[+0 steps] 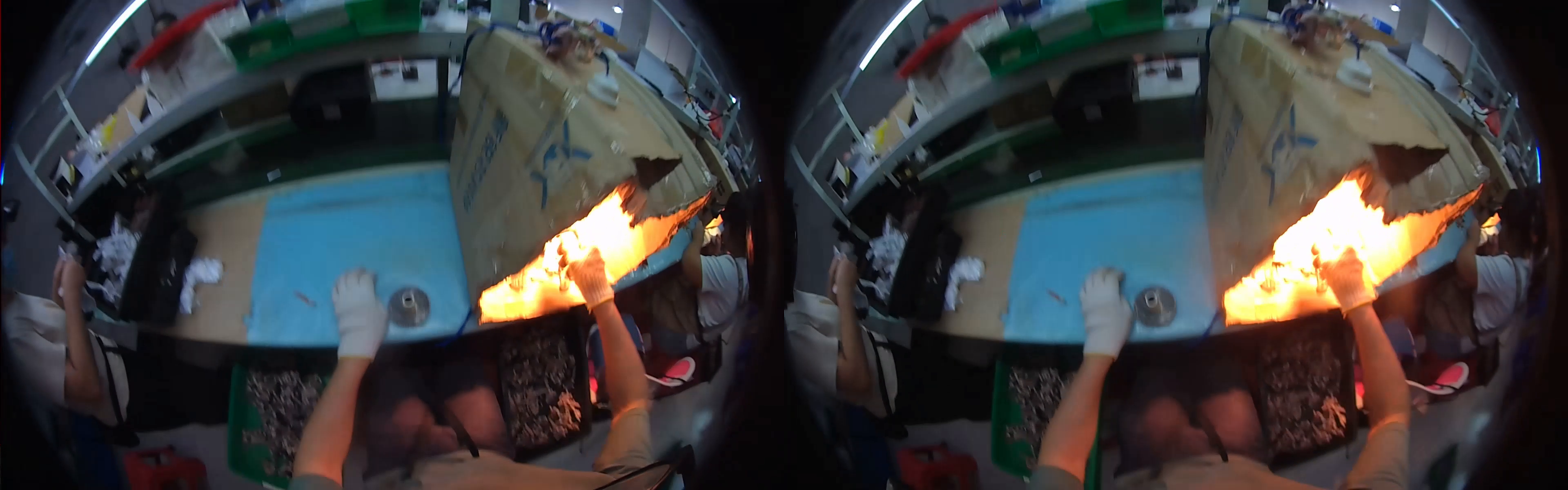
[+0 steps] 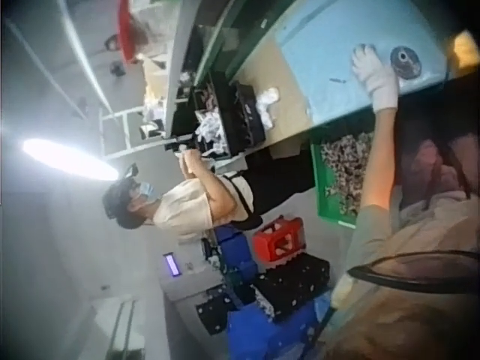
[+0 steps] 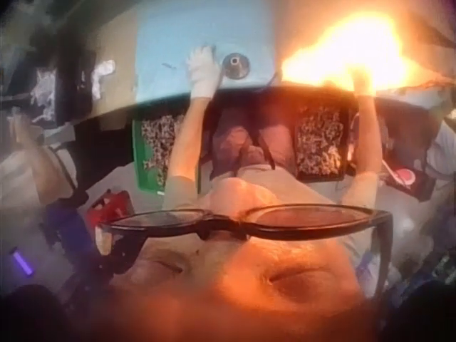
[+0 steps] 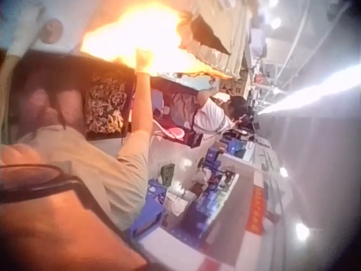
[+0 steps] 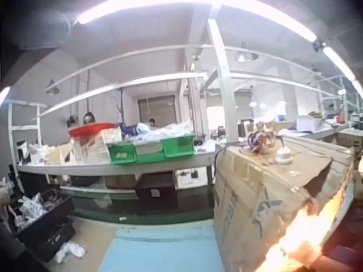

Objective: The person assembles small plastic rings and metal stems by hand at a factory assembly line workstation, taking components from assembly bins and placing them into a cardboard box.

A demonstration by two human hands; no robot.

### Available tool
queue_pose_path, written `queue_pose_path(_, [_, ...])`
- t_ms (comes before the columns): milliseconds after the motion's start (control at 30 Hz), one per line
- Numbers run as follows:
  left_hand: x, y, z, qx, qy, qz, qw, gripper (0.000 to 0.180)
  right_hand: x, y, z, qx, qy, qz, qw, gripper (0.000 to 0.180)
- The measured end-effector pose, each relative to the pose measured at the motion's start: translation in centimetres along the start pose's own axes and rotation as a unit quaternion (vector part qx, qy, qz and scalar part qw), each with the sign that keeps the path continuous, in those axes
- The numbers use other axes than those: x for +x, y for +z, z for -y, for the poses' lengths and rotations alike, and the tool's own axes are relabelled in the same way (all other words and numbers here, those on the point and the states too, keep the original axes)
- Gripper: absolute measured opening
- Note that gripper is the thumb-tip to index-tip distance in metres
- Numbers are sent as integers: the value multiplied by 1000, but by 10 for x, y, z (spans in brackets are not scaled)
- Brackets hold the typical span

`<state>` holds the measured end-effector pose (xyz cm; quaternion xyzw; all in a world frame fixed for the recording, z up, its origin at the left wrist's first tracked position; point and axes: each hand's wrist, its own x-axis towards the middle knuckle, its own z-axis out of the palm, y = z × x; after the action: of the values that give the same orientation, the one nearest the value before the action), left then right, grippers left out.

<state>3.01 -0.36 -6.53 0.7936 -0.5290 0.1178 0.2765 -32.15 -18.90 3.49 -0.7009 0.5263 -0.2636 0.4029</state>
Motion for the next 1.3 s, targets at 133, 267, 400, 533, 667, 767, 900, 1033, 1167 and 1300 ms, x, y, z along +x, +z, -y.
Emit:
queue_pose_path(133, [18,-18,-10,1,-8,20,1000,40,-96,62,56,-8,-84,170,982,20])
queue_pose_path(267, [16,-4,2,-2,15,-34,999,32,-85,153,79,7,-161,111,981,20])
queue_pose_path(400, [10,-2,0,-21,16,-57,998,33,-52,198,84,7,-158,51,986,23])
queue_pose_path(533, [7,-5,-3,-35,27,-70,997,25,-47,199,81,6,-120,115,986,28])
queue_pose_path(667, [6,-7,2,-38,25,-74,996,26,-51,200,96,63,-39,173,982,31])
queue_pose_path(767, [7,-8,-1,-32,32,-79,996,27,-48,210,86,31,-116,112,986,30])
queue_pose_path(900, [0,-17,9,-223,51,-131,965,29,-49,209,91,-50,-130,132,981,36])
queue_pose_path(1033, [-18,-25,-28,-379,-3,-70,923,30,-61,200,78,-15,-136,102,985,37])
queue_pose_path(1167, [-20,-22,-50,-330,10,17,944,32,-105,172,40,87,-195,37,976,29])
queue_pose_path(1300, [-20,-37,-41,-338,-88,66,935,34,-170,143,-34,-99,-160,120,975,26])
